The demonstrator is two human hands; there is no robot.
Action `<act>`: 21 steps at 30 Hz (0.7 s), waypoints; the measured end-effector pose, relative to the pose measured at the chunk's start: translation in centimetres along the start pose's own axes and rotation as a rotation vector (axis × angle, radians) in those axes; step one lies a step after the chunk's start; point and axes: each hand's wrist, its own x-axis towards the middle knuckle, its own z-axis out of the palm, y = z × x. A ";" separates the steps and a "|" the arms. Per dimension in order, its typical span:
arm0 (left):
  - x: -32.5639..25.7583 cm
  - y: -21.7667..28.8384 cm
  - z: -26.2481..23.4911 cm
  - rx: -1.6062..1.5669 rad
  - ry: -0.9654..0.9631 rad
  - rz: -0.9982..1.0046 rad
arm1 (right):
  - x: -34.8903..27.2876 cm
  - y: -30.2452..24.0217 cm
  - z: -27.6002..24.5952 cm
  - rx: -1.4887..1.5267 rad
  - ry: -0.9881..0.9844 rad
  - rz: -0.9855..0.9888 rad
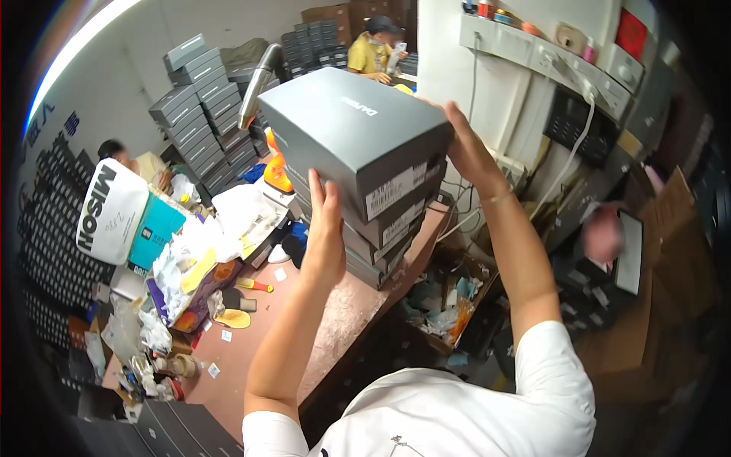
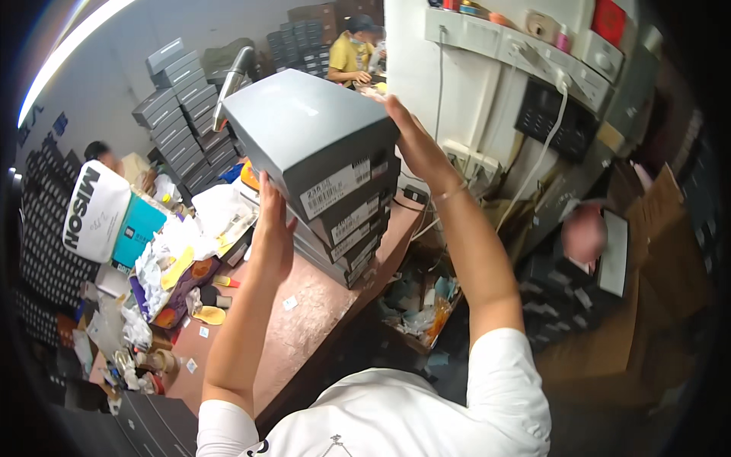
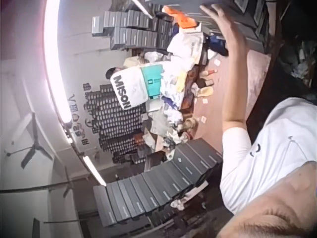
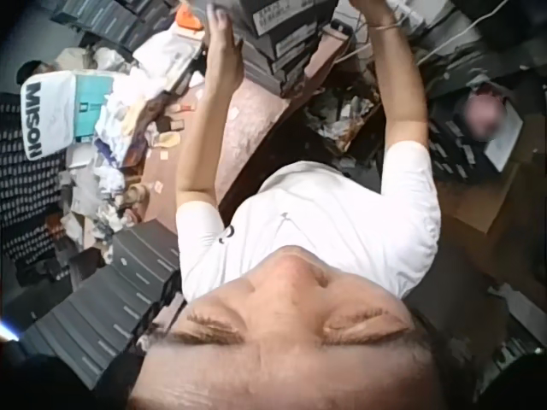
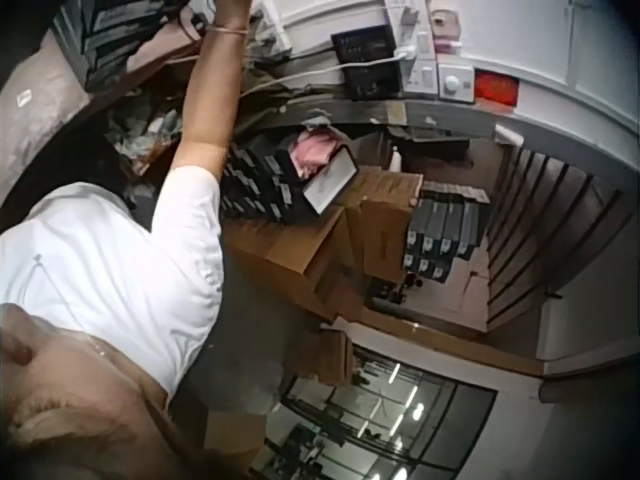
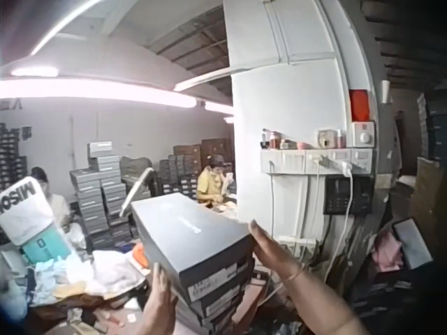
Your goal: Inspecting, wrapping in tissue, and placing high-heeled shoes into shoe boxes.
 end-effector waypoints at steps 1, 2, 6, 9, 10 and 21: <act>-0.4 -1.2 -0.7 -0.047 0.005 -0.003 | -0.2 1.0 -0.6 0.025 0.007 -0.022; -0.2 -3.1 -1.0 -0.045 0.055 -0.001 | -0.6 2.3 -1.3 0.050 0.016 -0.043; 1.8 -14.3 -4.4 -0.108 0.155 -0.089 | -4.8 13.3 -3.4 0.206 0.190 0.064; 3.2 -18.8 -4.7 -0.147 0.150 -0.014 | -7.0 17.5 -1.9 0.238 0.272 0.285; 3.6 -18.9 -4.3 -0.206 0.147 -0.050 | -6.6 17.9 -1.8 0.250 0.294 0.287; -6.0 -13.2 -6.8 0.188 0.283 -0.033 | -10.1 26.8 -3.9 -0.737 0.464 -0.186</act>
